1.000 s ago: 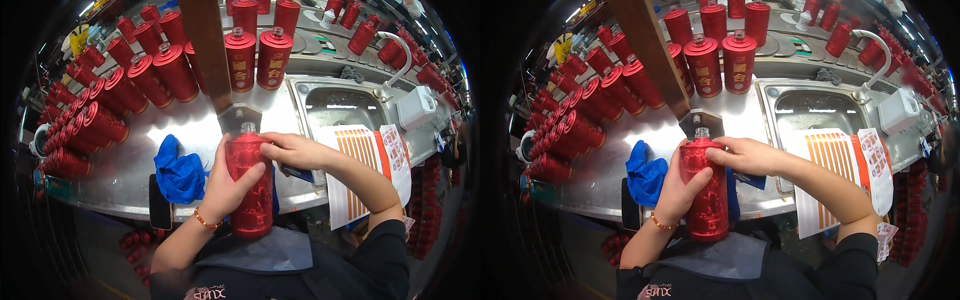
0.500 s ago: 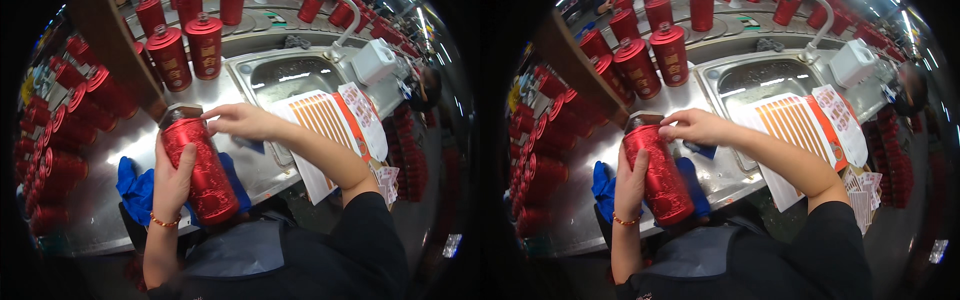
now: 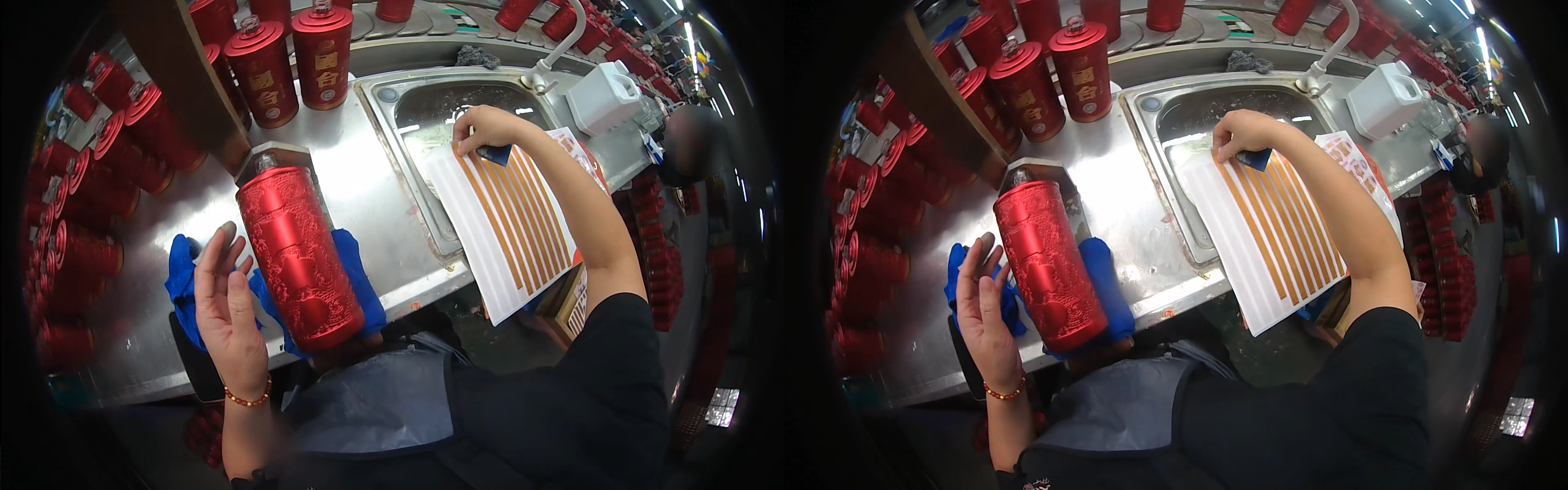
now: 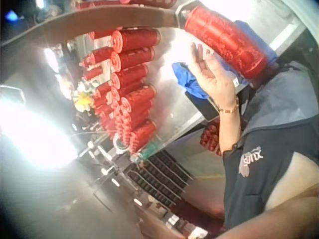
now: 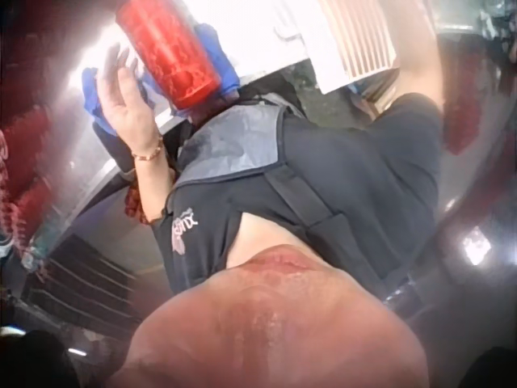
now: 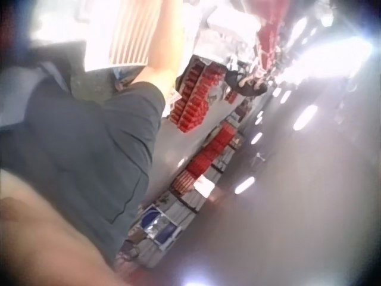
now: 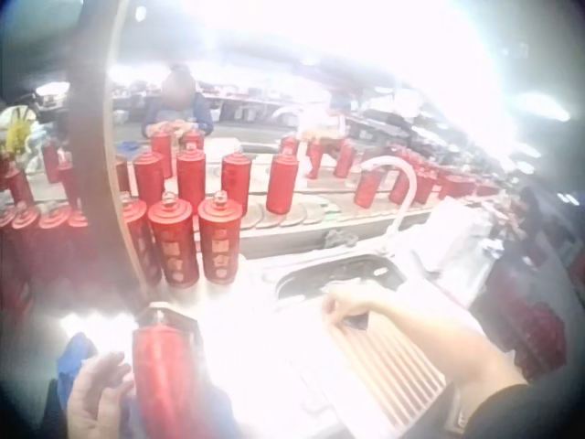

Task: The person applies gold labels to red cylindrical containers on a stainless steel workbench. They peel backing from labels, align and press them onto the cylinders, and wipe the surfaces with a blue cloth. Finished cylinders are placed on a nearby rack.

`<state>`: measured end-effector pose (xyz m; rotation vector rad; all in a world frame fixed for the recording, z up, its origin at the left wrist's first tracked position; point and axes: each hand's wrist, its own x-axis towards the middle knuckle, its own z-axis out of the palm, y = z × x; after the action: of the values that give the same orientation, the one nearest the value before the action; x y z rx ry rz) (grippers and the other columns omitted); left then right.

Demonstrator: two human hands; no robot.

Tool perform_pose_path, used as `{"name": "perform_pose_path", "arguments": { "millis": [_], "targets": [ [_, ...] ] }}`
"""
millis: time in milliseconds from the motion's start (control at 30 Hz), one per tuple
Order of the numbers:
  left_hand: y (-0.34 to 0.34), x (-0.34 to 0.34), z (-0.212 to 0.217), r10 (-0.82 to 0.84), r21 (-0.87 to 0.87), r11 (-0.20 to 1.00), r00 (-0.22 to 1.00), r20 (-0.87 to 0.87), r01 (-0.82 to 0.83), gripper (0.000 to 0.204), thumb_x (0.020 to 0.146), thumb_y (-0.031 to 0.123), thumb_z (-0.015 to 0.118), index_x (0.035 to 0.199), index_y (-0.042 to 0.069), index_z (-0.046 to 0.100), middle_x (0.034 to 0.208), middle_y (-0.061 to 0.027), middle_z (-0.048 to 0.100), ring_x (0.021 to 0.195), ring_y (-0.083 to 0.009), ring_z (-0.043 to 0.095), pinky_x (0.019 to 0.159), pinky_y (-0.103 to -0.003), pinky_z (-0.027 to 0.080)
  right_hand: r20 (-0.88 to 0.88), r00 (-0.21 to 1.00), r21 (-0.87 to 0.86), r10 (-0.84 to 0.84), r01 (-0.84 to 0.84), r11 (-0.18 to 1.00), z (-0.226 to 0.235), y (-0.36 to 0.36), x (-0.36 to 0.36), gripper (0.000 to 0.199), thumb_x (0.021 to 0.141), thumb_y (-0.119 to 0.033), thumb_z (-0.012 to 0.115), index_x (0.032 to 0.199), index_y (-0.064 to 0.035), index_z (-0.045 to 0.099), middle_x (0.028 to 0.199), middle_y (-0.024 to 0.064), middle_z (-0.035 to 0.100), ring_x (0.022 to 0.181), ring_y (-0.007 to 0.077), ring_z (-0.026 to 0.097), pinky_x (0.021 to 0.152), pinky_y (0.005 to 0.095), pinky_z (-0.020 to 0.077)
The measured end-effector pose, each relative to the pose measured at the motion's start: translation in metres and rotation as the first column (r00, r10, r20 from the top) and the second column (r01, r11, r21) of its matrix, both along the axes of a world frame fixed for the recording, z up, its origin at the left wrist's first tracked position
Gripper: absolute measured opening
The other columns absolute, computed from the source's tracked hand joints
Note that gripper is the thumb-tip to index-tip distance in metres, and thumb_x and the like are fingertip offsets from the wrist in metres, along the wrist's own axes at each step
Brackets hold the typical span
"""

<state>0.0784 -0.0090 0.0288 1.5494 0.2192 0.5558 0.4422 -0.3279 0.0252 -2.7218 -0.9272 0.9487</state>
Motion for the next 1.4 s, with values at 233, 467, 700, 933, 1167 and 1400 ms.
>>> {"name": "perform_pose_path", "arguments": {
  "millis": [233,467,700,933,1167,1400],
  "targets": [
    [-0.02,-0.002,0.037,-0.159,0.533,0.841,0.984,0.081,0.093,0.05,0.095,0.015,0.071,0.14,-0.003,0.057,0.133,-0.0199,0.062,0.123,-0.0309,0.059,0.108,-0.038,0.044,0.372,0.928,0.33,0.027,-0.16,0.93,0.064,0.028,-0.089,0.016,0.087,-0.021,0.075,0.095,-0.0073,0.079,0.086,0.0097,0.075,0.08,0.0266,0.071,0.073,0.0364,0.0554],
    [-0.082,0.008,0.066,-0.584,0.228,0.799,0.809,0.072,0.556,0.103,0.076,0.039,0.092,0.153,-0.003,0.039,0.136,-0.021,0.053,0.122,-0.0323,0.058,0.103,-0.041,0.048,0.326,0.931,0.648,0.165,-0.347,0.678,0.161,0.061,-0.24,0.012,0.078,0.0,0.074,0.089,0.0006,0.073,0.077,0.0105,0.07,0.067,0.0218,0.067,0.061,0.0307,0.0505],
    [-0.048,-0.022,0.062,-0.73,-0.332,0.658,0.681,-0.058,0.676,0.019,0.098,0.009,0.07,0.114,-0.001,0.072,0.099,-0.0081,0.074,0.091,-0.0135,0.072,0.082,-0.027,0.056,0.156,0.971,0.862,-0.182,-0.044,0.506,0.162,0.018,-0.257,0.006,0.092,0.0,0.063,0.097,0.0027,0.062,0.084,0.0085,0.065,0.056,0.0064,0.051,0.053,0.0184,0.0379],
    [-0.01,-0.059,0.056,-0.713,-0.432,0.683,0.666,-0.221,0.588,0.021,0.097,0.004,0.071,0.117,0.0,0.073,0.101,-0.0067,0.073,0.094,-0.0127,0.071,0.081,-0.025,0.054,-0.345,0.824,0.824,-0.449,0.495,0.276,0.101,-0.034,-0.259,0.006,0.102,-0.003,0.057,0.1,0.0021,0.06,0.079,0.0084,0.066,0.049,0.004,0.051,0.045,0.0155,0.0373],
    [-0.008,-0.065,0.053,-0.528,0.015,0.811,0.744,-0.409,0.584,0.029,0.087,0.002,0.077,0.117,0.003,0.075,0.091,-0.0087,0.069,0.08,-0.0183,0.063,0.07,-0.029,0.048,-0.515,0.71,0.589,-0.48,0.701,0.403,0.056,-0.052,-0.262,0.01,0.102,-0.003,0.058,0.106,0.0029,0.065,0.08,0.0108,0.071,0.051,0.0047,0.054,0.048,0.0167,0.0402],
    [-0.023,-0.055,0.06,-0.393,0.553,0.692,0.885,-0.25,0.464,0.037,0.083,0.002,0.079,0.12,0.005,0.073,0.088,-0.012,0.065,0.078,-0.0308,0.064,0.072,-0.039,0.053,0.057,0.984,0.675,-0.166,0.085,0.733,0.091,0.009,-0.266,0.023,0.086,-0.003,0.075,0.107,0.0061,0.075,0.092,0.0097,0.075,0.077,0.0143,0.067,0.066,0.0262,0.0507]
  ]
}}
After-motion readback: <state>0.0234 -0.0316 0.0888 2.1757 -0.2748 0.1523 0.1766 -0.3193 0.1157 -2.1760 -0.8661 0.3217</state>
